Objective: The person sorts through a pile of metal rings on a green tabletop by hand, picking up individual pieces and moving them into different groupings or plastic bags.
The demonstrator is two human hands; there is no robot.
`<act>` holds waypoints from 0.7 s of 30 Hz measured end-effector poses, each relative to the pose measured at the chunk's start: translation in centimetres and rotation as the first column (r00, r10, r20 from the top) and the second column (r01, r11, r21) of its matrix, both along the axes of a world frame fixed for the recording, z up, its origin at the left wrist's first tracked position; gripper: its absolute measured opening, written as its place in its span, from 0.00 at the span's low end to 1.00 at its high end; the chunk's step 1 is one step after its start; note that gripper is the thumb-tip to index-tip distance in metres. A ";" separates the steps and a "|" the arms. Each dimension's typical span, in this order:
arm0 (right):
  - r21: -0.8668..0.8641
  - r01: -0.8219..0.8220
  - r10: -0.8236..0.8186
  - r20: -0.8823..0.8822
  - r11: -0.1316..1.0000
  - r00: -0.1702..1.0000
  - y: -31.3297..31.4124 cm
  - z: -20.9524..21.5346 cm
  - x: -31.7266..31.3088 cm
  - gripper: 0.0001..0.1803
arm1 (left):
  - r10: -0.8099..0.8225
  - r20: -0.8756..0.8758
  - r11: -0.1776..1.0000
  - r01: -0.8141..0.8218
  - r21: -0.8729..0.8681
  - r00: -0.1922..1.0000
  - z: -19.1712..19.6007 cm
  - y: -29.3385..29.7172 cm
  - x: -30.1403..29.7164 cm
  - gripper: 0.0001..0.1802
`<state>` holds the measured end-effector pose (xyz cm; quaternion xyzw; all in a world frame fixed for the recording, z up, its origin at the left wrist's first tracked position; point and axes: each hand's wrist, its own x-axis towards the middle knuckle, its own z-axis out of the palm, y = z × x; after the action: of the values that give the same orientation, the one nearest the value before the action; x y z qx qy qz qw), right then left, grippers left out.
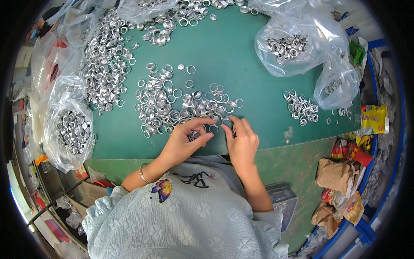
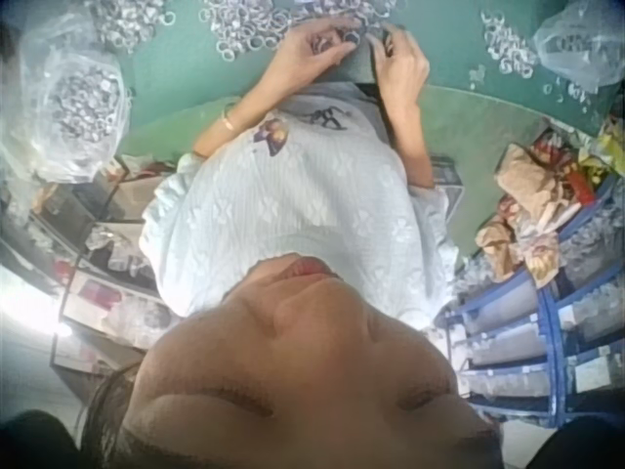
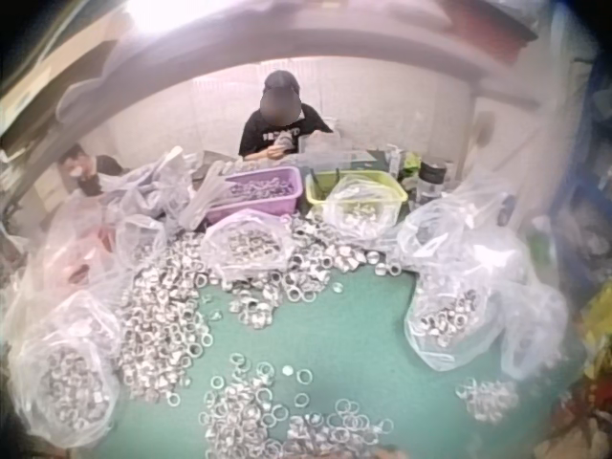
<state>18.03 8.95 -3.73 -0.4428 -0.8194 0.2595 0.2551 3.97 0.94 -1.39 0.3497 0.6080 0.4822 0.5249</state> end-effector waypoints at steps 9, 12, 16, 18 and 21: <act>-0.351 -0.140 -0.021 -0.418 0.926 0.908 -0.2 2.9 0.1 0.17 | 0.006 0.073 1.000 -0.007 0.021 0.997 0.9 0.3 -0.2 0.17; -0.295 -0.183 0.035 -0.445 0.938 0.895 -0.5 3.3 0.0 0.18 | -0.047 0.252 0.999 0.039 0.036 0.967 1.6 0.4 -0.7 0.18; -0.248 -0.237 0.102 -0.457 0.939 0.884 -0.6 3.5 -0.1 0.18 | -0.056 0.221 0.997 0.045 0.057 0.974 1.2 0.3 -1.0 0.17; -0.324 -0.244 0.058 -0.491 0.914 0.869 -0.3 3.5 -0.2 0.18 | -0.061 0.173 0.996 0.049 0.074 0.983 1.4 0.7 -1.2 0.16; -0.604 -0.248 -0.132 -0.514 0.758 0.847 0.8 3.4 -1.0 0.15 | 0.080 0.172 0.997 -0.083 0.011 0.982 1.5 0.2 -1.4 0.15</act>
<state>17.05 9.74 -0.35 -0.3878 -0.5889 0.6464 0.2915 2.56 1.12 0.11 0.2866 0.5700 0.5370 0.5519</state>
